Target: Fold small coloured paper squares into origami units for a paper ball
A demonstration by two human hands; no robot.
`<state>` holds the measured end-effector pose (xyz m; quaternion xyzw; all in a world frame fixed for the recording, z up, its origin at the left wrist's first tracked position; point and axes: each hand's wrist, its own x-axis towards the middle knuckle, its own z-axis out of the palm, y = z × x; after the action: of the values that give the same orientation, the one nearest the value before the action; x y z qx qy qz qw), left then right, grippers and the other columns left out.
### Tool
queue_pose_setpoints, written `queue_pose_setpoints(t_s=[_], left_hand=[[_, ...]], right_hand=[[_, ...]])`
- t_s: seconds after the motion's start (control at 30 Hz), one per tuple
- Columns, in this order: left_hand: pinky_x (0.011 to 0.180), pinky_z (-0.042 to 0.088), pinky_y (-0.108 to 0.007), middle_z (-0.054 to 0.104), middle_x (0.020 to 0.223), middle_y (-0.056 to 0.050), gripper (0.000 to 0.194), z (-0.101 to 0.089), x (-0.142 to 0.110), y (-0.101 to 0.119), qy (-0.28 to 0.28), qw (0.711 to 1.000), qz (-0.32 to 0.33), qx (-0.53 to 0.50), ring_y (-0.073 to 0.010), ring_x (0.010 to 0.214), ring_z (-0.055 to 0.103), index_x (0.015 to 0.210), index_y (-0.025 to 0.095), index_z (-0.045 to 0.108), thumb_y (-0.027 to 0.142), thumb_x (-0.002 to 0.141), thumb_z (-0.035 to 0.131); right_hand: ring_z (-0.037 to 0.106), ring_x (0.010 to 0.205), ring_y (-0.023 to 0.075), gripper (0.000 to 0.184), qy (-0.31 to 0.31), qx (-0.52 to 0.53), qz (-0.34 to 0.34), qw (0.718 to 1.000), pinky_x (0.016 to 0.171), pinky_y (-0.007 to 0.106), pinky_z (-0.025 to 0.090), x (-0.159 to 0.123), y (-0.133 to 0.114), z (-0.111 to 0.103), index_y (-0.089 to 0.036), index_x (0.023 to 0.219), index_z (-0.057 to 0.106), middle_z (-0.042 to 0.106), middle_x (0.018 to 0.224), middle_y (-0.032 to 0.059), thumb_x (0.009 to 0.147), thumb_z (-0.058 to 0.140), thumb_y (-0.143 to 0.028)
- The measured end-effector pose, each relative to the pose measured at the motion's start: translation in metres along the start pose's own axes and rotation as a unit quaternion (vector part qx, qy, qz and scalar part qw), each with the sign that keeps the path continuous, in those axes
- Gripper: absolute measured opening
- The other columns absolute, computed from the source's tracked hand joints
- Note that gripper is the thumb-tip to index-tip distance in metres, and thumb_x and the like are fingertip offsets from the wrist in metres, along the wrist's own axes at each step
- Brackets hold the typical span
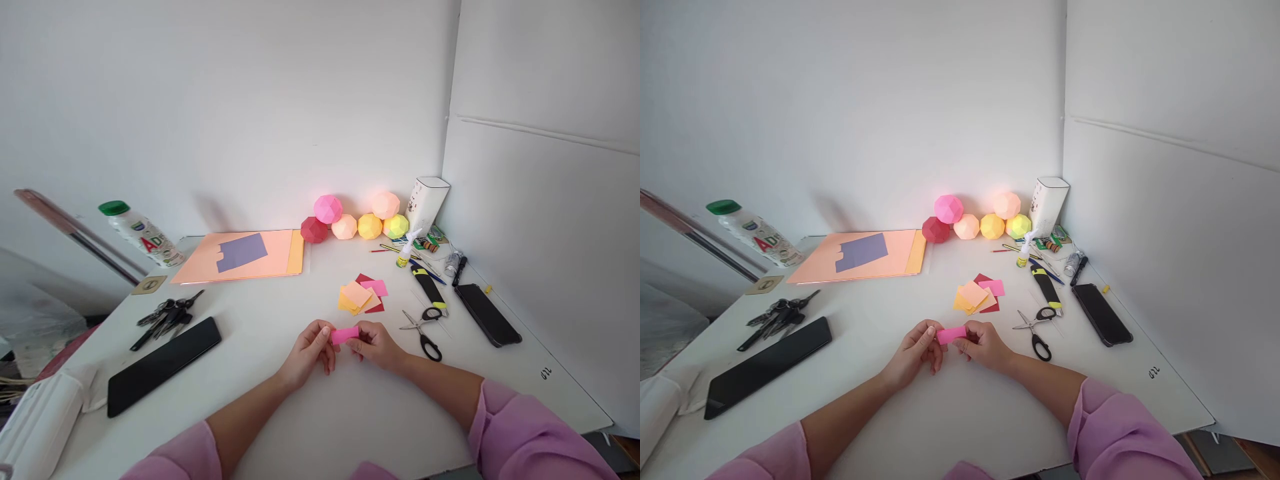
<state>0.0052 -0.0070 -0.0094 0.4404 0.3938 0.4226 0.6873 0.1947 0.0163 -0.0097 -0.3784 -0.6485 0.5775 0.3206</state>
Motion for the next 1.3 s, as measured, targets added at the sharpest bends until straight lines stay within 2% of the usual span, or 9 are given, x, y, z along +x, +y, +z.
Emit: queue_pose_setpoints(t_s=[0.13,0.3,0.47,0.63,0.77,0.9,1.0,1.17,1.3], left_hand=[[0.041,0.043,-0.023,0.06,0.07,-0.002,0.042,-0.002,0.0,0.0,-0.031,0.999,0.005,0.015,-0.0105,0.045,0.055,0.095,0.015,0.053,0.055,0.081,0.051],[0.043,0.044,-0.024,0.059,0.073,-0.001,0.037,-0.003,0.0,0.0,-0.035,0.999,0.002,0.021,-0.0101,0.048,0.055,0.096,0.016,0.058,0.049,0.08,0.057],[0.043,0.045,-0.025,0.059,0.076,-0.001,0.035,-0.004,0.0,0.0,-0.04,0.999,0.009,0.013,-0.0106,0.049,0.056,0.1,0.017,0.056,0.043,0.078,0.062],[0.044,0.045,-0.024,0.058,0.068,0.002,0.036,-0.004,-0.001,-0.001,-0.046,0.999,0.005,0.021,-0.0108,0.051,0.055,0.101,0.018,0.054,0.041,0.075,0.066],[0.041,0.042,-0.023,0.059,0.061,0.003,0.038,-0.003,0.001,-0.002,-0.018,0.999,-0.016,0.04,-0.0087,0.043,0.05,0.097,0.017,0.056,0.047,0.075,0.064],[0.037,0.035,-0.02,0.052,0.042,0.006,0.035,0.0,0.003,-0.002,0.013,0.997,-0.027,0.072,-0.0077,0.034,0.043,0.075,0.016,0.052,0.051,0.079,0.057],[0.038,0.038,-0.021,0.053,0.04,0.006,0.036,0.002,0.003,0.0,0.041,0.997,-0.027,0.066,-0.0089,0.033,0.045,0.072,0.018,0.049,0.052,0.077,0.059],[0.036,0.037,-0.021,0.055,0.039,0.005,0.037,0.005,0.002,0.002,0.049,0.996,-0.027,0.074,-0.0097,0.031,0.045,0.075,0.018,0.048,0.054,0.078,0.056],[0.036,0.039,-0.021,0.056,0.042,0.005,0.037,0.005,0.003,0.0,0.039,0.997,-0.018,0.068,-0.0106,0.034,0.048,0.079,0.017,0.05,0.054,0.079,0.056]], right_hand=[[0.048,0.048,0.0092,0.028,-0.002,0.008,-0.01,1.0,0.049,0.024,0.042,0.0,-0.005,0.001,-0.016,0.072,0.055,0.055,0.061,-0.002,0.079,0.061,-0.043],[0.049,0.05,0.009,0.024,-0.013,0.016,-0.02,1.0,0.049,0.023,0.043,0.001,0.0,0.0,-0.015,0.082,0.063,0.055,0.065,-0.0013,0.082,0.059,-0.039],[0.05,0.051,0.009,0.022,-0.005,0.05,-0.022,0.998,0.05,0.024,0.045,0.002,0.005,0.001,-0.015,0.089,0.064,0.058,0.071,0.0007,0.081,0.061,-0.035],[0.052,0.05,0.0079,0.014,0.001,0.036,-0.036,0.999,0.05,0.024,0.044,0.002,0.003,0.001,-0.016,0.09,0.063,0.061,0.079,0.002,0.08,0.057,-0.025],[0.053,0.052,0.0083,0.014,0.002,0.019,-0.03,0.999,0.052,0.024,0.045,0.002,0.004,0.001,-0.016,0.091,0.062,0.06,0.076,0.0013,0.079,0.054,-0.02],[0.052,0.055,0.0075,0.036,0.022,0.013,-0.027,0.999,0.053,0.023,0.047,0.001,0.009,0.003,-0.02,0.113,0.049,0.059,0.09,0.0032,0.078,0.057,-0.021],[0.052,0.058,0.006,0.042,0.049,-0.025,-0.088,0.995,0.054,0.022,0.046,-0.001,0.012,0.004,-0.023,0.116,0.042,0.053,0.104,0.0049,0.078,0.059,-0.019],[0.05,0.06,0.0072,0.025,0.018,-0.122,-0.245,0.962,0.053,0.022,0.046,-0.001,0.013,0.004,-0.021,0.102,0.053,0.047,0.111,0.009,0.078,0.061,-0.021],[0.049,0.059,0.0097,0.015,0.008,-0.165,-0.264,0.95,0.054,0.025,0.048,0.0,0.014,0.003,-0.019,0.089,0.062,0.054,0.099,0.0088,0.081,0.062,-0.031]])
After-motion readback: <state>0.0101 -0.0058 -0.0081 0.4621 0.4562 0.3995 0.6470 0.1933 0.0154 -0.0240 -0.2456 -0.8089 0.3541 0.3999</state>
